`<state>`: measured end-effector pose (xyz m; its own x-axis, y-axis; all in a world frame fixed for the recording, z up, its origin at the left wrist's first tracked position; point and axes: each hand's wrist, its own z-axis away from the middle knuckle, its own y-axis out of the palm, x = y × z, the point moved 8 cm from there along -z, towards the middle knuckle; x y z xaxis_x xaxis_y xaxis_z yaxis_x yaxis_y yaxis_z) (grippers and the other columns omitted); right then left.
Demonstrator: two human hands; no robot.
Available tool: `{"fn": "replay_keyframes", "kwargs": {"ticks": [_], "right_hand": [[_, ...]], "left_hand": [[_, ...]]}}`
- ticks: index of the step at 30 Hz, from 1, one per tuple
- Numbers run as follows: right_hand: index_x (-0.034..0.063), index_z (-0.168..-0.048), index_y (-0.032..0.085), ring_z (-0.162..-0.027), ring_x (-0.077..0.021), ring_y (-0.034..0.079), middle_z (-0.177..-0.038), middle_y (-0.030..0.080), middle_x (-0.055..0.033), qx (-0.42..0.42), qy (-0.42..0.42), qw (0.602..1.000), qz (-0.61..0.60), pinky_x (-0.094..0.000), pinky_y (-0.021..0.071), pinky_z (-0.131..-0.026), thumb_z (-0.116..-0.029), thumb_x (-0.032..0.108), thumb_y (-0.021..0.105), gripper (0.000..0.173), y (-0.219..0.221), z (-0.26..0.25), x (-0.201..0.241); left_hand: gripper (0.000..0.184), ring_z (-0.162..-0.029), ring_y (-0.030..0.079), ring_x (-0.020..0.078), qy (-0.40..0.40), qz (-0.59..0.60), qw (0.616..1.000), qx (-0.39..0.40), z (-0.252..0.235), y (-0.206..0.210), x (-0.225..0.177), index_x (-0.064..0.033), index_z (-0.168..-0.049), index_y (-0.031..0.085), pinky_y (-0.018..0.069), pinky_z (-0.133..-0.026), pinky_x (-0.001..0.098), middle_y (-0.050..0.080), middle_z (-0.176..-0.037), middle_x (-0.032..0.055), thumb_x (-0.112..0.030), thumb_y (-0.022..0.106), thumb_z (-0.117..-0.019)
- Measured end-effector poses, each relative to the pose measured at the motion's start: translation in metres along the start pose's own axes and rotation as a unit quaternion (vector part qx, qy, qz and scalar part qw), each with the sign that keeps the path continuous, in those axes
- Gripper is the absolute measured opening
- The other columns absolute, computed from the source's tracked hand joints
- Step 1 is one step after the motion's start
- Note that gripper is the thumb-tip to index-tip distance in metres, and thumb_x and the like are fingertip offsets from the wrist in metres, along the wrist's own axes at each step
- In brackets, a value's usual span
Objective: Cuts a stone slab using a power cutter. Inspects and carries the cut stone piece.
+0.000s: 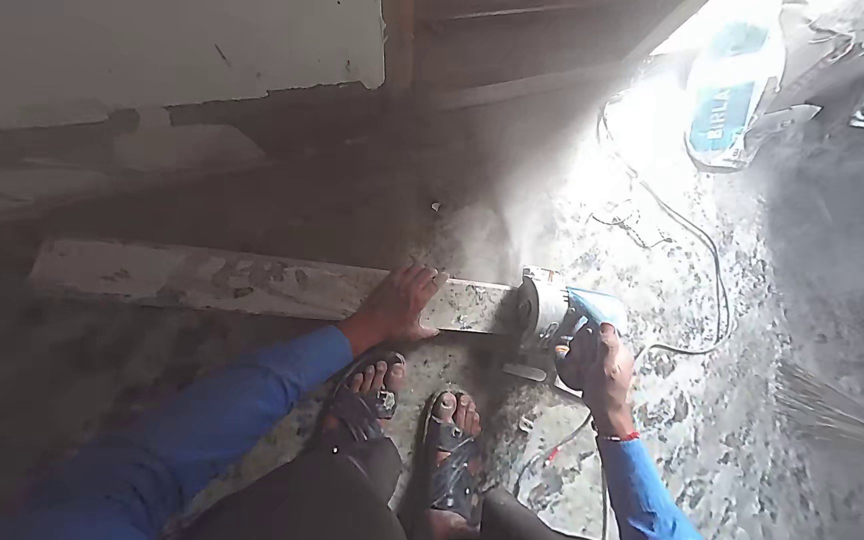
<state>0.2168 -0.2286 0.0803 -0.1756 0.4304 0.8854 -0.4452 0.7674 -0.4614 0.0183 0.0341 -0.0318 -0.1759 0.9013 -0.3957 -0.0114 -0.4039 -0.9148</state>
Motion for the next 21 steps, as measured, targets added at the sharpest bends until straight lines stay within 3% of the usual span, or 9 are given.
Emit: {"fn": "replay_keyframes", "kwargs": {"ticks": [3, 7, 14, 17, 21], "right_hand": [[0.0074, -0.096, 0.067, -0.061, -0.0053, 0.062, -0.069, 0.063, 0.0049, -0.010, -0.001, 1.000, -0.009, -0.0279, 0.0574, -0.060, -0.1055, 0.057, 0.035, 0.060, 0.001, -0.004, 0.000], [0.0102, -0.087, 0.064, -0.053, -0.0068, 0.057, -0.061, 0.056, 0.0055, -0.002, 0.005, 1.000, -0.025, -0.0286, 0.0534, -0.052, -0.1039, 0.062, 0.037, 0.061, 0.000, 0.003, -0.001], [0.0113, -0.089, 0.065, -0.054, -0.0073, 0.058, -0.062, 0.058, 0.0052, -0.003, 0.032, 0.999, -0.023, -0.0291, 0.0547, -0.054, -0.1010, 0.070, 0.036, 0.066, -0.013, 0.034, -0.006], [0.0095, -0.096, 0.067, -0.057, -0.0092, 0.061, -0.066, 0.061, 0.0030, -0.001, 0.044, 0.999, -0.023, -0.0313, 0.0569, -0.056, -0.0996, 0.072, 0.037, 0.070, -0.018, 0.045, -0.011], [0.0094, -0.095, 0.065, -0.051, -0.0094, 0.056, -0.063, 0.057, 0.0035, -0.003, 0.045, 0.998, -0.036, -0.0308, 0.0536, -0.051, -0.0993, 0.072, 0.038, 0.069, -0.014, 0.046, -0.012]], "left_hand": [[0.104, -0.128, 0.056, 0.0315, -0.003, 0.007, 1.000, 0.010, 0.001, -0.002, -0.001, -0.0128, -0.151, 0.048, 0.0433, -0.108, 0.0502, 0.060, -0.139, 0.0138, -0.078, 0.065, -0.0727], [0.104, -0.128, 0.057, 0.0309, -0.001, 0.007, 1.000, -0.006, 0.001, -0.001, -0.001, -0.0133, -0.151, 0.049, 0.0443, -0.107, 0.0503, 0.060, -0.139, 0.0131, -0.079, 0.065, -0.0723], [0.103, -0.127, 0.057, 0.0306, -0.001, -0.002, 1.000, -0.005, 0.000, -0.003, -0.002, -0.0134, -0.150, 0.049, 0.0444, -0.107, 0.0484, 0.061, -0.137, 0.0129, -0.080, 0.064, -0.0725], [0.103, -0.125, 0.058, 0.0297, -0.001, -0.004, 1.000, -0.004, 0.000, -0.002, -0.001, -0.0128, -0.150, 0.049, 0.0444, -0.106, 0.0478, 0.062, -0.136, 0.0125, -0.079, 0.065, -0.0722], [0.103, -0.129, 0.057, 0.0309, -0.007, 0.007, 1.000, 0.002, 0.002, 0.000, -0.001, -0.0130, -0.150, 0.049, 0.0435, -0.108, 0.0499, 0.060, -0.139, 0.0136, -0.078, 0.066, -0.0723]]}}
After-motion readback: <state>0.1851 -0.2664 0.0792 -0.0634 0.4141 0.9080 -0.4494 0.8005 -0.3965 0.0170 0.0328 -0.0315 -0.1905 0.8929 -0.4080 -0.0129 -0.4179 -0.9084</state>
